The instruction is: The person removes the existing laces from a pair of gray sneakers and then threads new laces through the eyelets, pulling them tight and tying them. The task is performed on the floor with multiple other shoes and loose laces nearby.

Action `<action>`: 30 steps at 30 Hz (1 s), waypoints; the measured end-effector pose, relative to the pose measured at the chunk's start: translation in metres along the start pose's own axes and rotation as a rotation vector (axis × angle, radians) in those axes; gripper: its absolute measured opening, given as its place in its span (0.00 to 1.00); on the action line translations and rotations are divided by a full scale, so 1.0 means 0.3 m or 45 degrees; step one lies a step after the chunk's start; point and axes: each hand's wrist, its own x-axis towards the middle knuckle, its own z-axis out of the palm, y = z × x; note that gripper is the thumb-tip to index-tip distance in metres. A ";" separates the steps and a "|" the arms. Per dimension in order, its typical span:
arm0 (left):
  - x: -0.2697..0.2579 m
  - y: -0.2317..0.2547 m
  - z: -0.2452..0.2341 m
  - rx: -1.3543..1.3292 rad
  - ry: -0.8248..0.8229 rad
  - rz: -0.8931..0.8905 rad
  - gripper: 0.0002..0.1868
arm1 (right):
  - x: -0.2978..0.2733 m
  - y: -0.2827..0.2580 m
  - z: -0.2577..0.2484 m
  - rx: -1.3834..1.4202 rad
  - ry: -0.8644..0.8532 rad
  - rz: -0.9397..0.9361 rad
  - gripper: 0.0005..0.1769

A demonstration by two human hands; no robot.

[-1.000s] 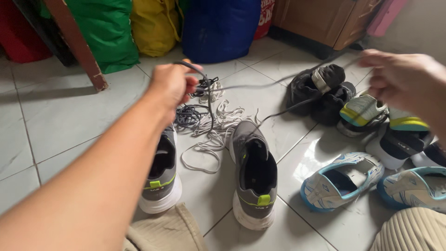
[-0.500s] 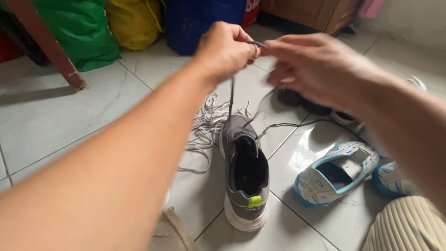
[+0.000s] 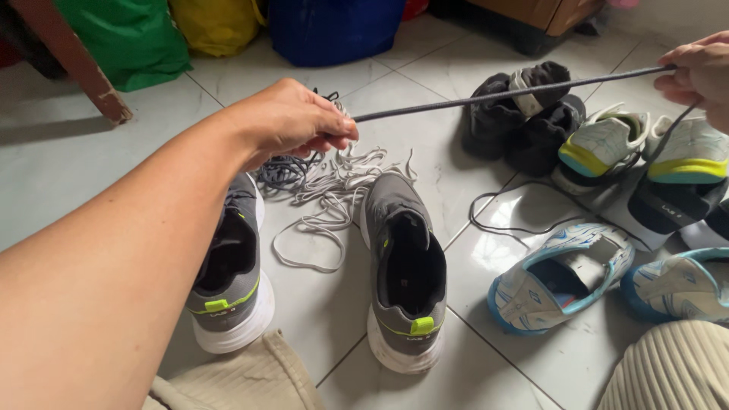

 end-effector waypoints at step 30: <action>0.140 -0.261 0.352 -0.762 0.146 -0.125 0.05 | -0.949 -0.458 0.481 0.350 -1.215 0.007 0.13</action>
